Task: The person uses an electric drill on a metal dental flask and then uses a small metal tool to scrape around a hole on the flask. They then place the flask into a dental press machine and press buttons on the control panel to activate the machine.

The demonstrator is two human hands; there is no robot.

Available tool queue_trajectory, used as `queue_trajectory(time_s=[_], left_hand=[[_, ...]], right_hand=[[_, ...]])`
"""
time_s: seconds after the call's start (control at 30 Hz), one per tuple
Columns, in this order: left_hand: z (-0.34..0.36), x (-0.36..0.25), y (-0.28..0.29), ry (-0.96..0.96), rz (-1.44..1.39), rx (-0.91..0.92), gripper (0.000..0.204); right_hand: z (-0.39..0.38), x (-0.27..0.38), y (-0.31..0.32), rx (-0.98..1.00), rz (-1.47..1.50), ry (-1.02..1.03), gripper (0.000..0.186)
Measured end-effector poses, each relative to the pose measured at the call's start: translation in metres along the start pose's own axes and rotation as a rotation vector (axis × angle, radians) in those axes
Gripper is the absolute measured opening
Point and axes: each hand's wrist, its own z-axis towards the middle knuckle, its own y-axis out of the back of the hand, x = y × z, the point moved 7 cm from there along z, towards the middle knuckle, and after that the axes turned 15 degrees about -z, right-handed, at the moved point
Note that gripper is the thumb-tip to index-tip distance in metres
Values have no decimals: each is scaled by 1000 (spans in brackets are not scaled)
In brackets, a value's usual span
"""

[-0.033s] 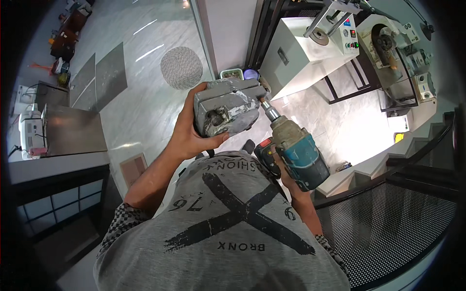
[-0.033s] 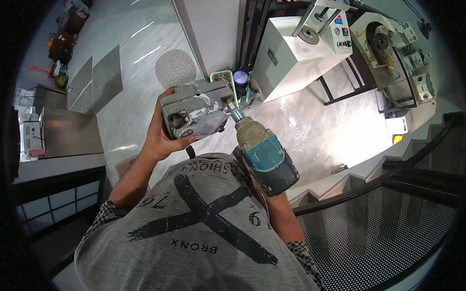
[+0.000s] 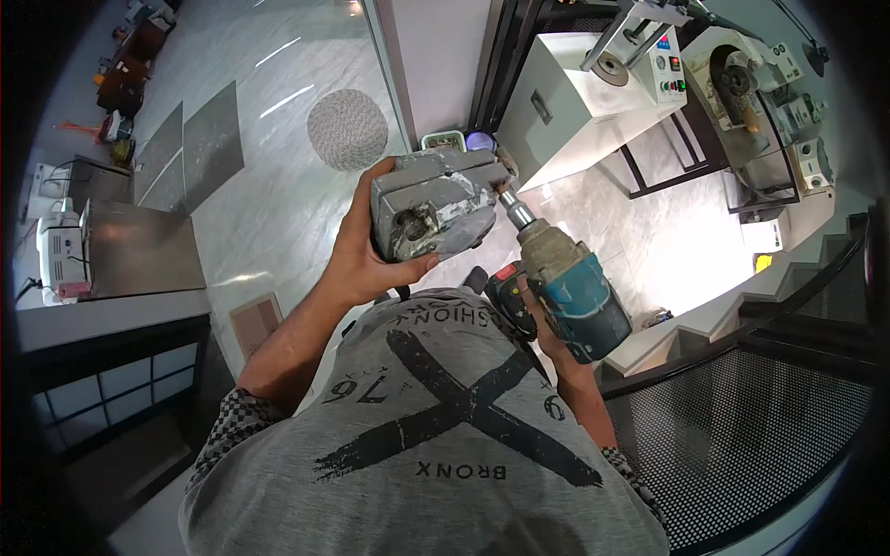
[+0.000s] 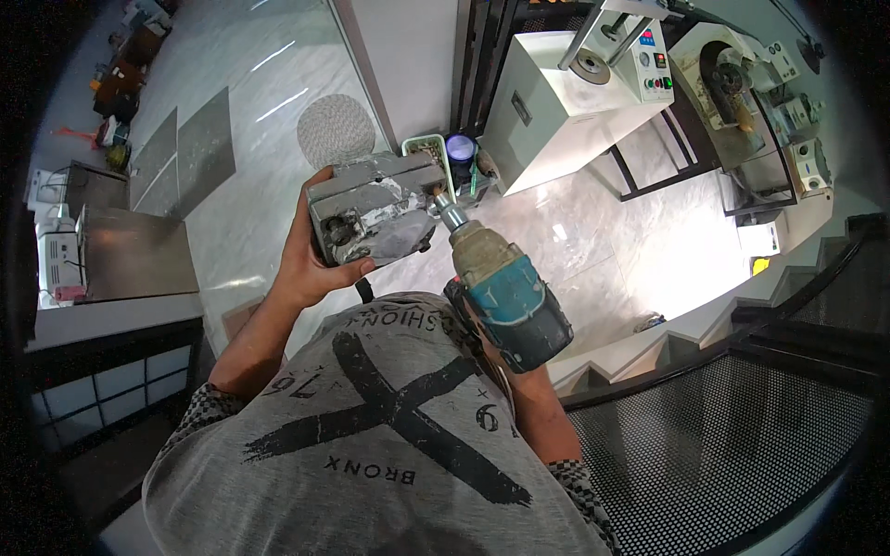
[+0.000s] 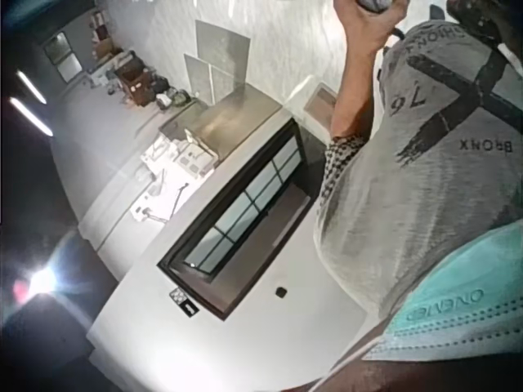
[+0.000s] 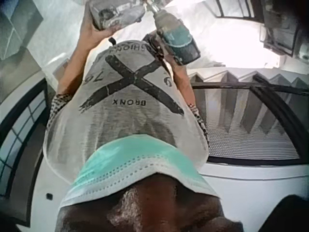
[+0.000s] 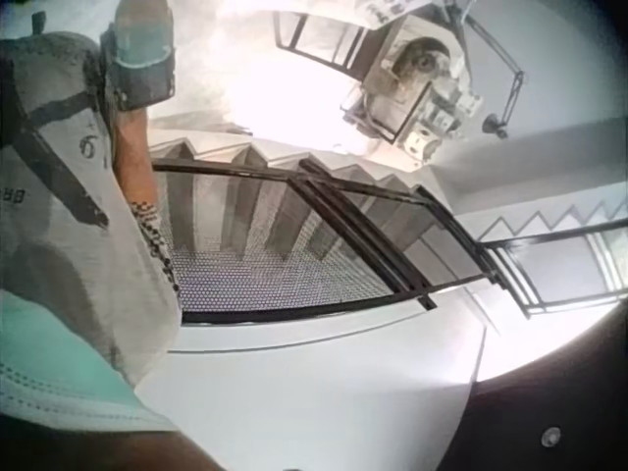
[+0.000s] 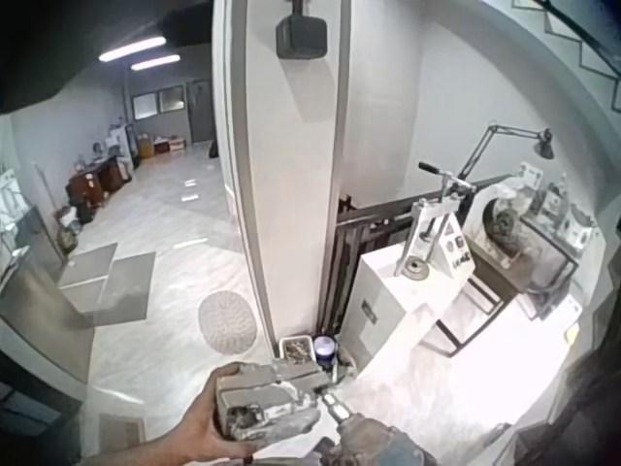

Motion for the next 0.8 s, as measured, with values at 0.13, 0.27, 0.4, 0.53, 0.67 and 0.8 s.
queue_trajectory(time_s=[0.13,0.27,0.4,0.53,0.67,0.8], left_hand=[[2,-3,4,-6,4,5,110],[0,-5,7,17,-2,1,109],[-4,0,6,34,47,-28,109],[-5,1,5,74,-6,-30,109],[-3,13,5,175,82,-13,99],[0,32,-1,238,41,-92,91]], right_hand=[[11,-1,-5,23,-28,97,33],[17,10,-6,50,-89,287,37],[19,6,-10,13,-23,235,44],[1,-10,-19,261,-312,387,47],[-8,-21,10,287,-157,83,46],[-27,-33,38,197,128,-226,50]])
